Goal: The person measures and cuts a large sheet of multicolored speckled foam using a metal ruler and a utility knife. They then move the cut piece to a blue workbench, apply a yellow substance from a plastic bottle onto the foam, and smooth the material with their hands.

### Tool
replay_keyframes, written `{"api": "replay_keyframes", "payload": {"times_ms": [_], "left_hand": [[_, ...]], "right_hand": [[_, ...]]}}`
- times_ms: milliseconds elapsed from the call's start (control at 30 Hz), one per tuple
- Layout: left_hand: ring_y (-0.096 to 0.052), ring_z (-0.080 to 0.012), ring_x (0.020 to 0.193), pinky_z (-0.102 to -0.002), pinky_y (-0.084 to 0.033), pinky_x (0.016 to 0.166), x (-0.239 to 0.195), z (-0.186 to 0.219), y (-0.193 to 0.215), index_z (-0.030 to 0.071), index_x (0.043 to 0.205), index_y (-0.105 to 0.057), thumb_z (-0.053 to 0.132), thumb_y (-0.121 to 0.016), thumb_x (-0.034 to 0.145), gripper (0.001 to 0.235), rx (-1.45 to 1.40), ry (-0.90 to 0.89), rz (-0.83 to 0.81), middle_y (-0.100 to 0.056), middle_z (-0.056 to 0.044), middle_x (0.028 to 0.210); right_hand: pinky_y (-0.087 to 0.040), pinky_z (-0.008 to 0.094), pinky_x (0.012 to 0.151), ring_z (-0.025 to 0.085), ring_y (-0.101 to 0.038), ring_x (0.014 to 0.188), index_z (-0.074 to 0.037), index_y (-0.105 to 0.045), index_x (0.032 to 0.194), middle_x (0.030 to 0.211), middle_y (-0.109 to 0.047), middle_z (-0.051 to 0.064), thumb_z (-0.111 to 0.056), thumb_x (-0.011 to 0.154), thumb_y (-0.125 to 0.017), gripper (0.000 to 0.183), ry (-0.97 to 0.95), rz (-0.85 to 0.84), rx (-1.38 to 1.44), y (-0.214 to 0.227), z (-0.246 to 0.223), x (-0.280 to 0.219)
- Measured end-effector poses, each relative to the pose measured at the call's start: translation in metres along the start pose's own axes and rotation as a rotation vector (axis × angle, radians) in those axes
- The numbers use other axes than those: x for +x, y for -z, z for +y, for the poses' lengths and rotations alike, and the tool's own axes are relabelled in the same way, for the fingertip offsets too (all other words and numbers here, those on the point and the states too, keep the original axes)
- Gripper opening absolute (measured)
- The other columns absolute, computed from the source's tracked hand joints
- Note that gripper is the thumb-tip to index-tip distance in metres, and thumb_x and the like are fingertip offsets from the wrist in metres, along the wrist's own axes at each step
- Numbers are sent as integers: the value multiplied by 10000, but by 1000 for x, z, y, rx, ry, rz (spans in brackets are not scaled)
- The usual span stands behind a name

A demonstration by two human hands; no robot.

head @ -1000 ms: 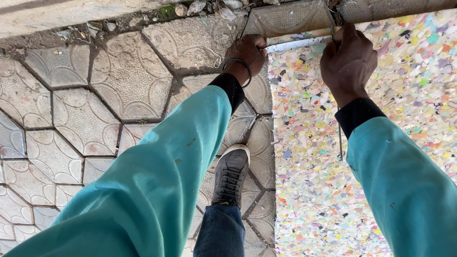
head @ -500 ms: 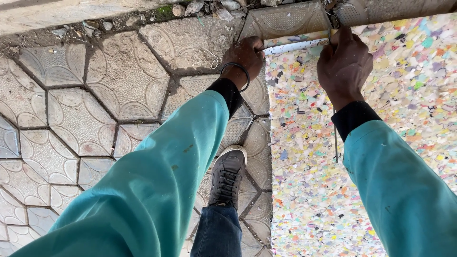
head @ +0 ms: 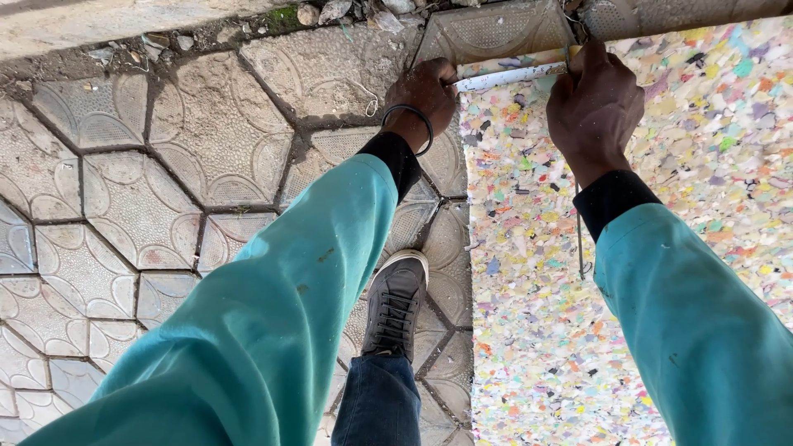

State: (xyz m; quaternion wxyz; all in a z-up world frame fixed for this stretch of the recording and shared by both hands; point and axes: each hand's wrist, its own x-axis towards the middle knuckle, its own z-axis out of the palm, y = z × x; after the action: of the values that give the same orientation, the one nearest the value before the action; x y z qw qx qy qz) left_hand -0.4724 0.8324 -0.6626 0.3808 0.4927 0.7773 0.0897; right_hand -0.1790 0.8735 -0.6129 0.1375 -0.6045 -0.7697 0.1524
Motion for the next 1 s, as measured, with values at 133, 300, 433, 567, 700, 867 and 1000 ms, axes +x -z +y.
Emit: {"api": "replay_keyframes", "payload": {"times_ms": [133,300,433,567,700,867,1000], "left_hand": [[-892,-330,1243,-546,-716,1025,-4,7,11,320,1340,-923,275,-694,1090,342,18,3,-42,-960,10,1370],[-867,-368,1279,-578,-713,1060,-1,15,20,348,1386,-929,344,-721,1107,348,57,61,-87,-952,14,1390],[-870,-328,1297,-529,-702,1118,7,5,1,321,1310,-920,334,-762,1074,284,9,107,-56,-944,27,1382],[-890,-346,1187,-540,-711,1053,-3,0,-5,332,1174,-1000,376,-840,1031,219,55,93,-65,-975,2,1244],[-890,-226,1040,-413,-729,846,-66,37,23,280,1194,-950,235,-685,1208,270,-5,208,-212,-953,-28,1127],[-832,-431,1442,-620,-670,1218,-167,15,-26,214,1354,-924,370,-571,1194,418,156,114,-307,-917,-164,1385],[-845,-403,1409,-591,-681,1208,-227,5,-56,282,1375,-932,363,-626,1172,376,115,161,-411,-927,-127,1348]], "right_hand": [[-516,623,536,487,-796,762,-138,-783,1156,992,-853,138,-80,1129,-767,67,-5,-11,0,3,-7,1],[-488,597,510,466,-787,723,-163,-804,1154,956,-851,118,-110,1134,-780,62,5,26,-17,-1,-4,5],[-483,606,478,498,-777,694,-172,-780,1133,931,-848,135,-99,1111,-781,76,-11,19,-49,-5,1,9],[-554,660,552,543,-804,744,-162,-776,1092,928,-867,161,-159,1099,-756,22,-61,-51,-62,-10,6,0],[-589,504,486,282,-767,616,-131,-795,1170,796,-791,72,-141,1259,-711,123,-145,-177,-48,10,-10,-35],[-654,736,980,580,-870,1095,-59,-818,1348,1131,-868,281,-167,1187,-542,338,-479,-499,-71,71,-63,-116],[-680,688,1000,537,-893,1111,-79,-835,1357,1167,-884,250,-202,1175,-587,332,-552,-550,-128,78,-40,-195]]}}
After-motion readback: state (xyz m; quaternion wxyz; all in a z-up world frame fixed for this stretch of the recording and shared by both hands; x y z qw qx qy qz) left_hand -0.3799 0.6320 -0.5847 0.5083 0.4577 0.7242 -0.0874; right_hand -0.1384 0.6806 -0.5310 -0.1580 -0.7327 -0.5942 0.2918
